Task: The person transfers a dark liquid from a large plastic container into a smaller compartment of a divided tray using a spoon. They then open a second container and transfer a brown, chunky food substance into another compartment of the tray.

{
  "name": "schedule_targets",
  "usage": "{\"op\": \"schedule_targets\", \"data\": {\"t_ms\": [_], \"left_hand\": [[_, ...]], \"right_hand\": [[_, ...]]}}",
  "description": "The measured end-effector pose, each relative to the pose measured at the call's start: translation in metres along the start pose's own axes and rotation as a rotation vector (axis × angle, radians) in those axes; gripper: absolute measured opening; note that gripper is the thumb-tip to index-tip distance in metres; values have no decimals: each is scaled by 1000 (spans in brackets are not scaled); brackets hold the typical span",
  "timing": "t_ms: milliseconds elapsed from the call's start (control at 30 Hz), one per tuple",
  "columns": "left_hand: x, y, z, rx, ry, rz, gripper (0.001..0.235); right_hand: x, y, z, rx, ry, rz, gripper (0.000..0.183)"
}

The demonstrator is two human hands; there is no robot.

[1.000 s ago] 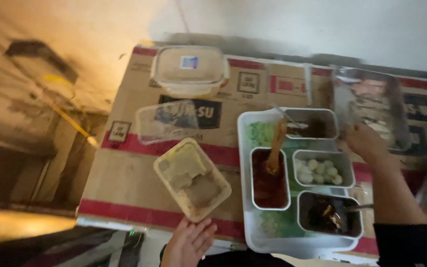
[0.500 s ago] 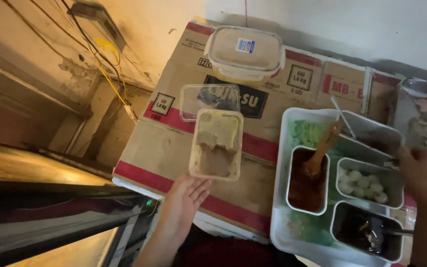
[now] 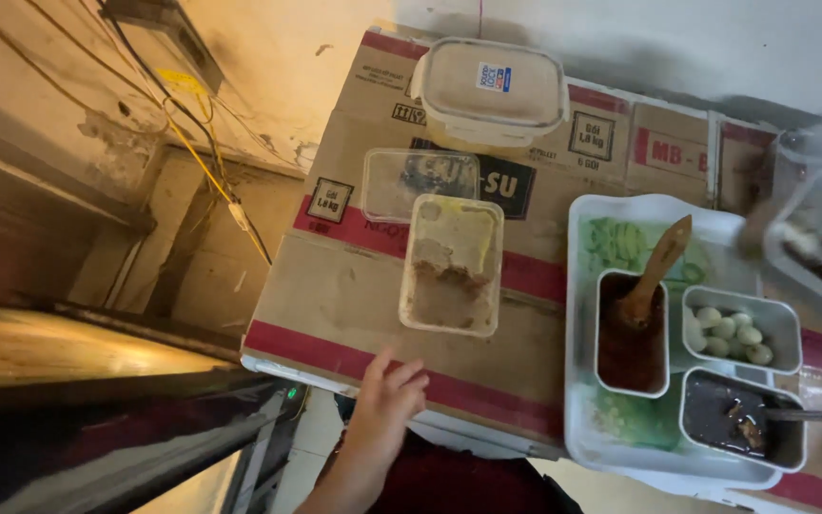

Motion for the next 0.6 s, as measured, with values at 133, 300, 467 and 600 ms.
{"op": "schedule_targets", "data": {"t_ms": [133, 300, 467, 600], "left_hand": [[-33, -7, 32, 278, 544, -387, 95], [-77, -16, 70, 567, 967, -597, 135], [-88, -46, 50, 676, 836, -267, 128], [-94, -74, 24, 448, 841, -329, 114]], "right_hand": [[147, 33, 142, 43, 24, 14, 32], [192, 146, 232, 298, -162, -68, 9], [244, 219, 302, 564, 118, -177, 18], [295, 230, 310, 680, 11, -242, 14]]}}
Point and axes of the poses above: each hand's wrist, its own z-axis away from the middle knuckle, its own y-axis out of the palm, x = y × z, the point moved 8 cm from there along -z, towards the middle knuckle, and after that the axes turned 7 degrees about -x, right-handed, at the moved point
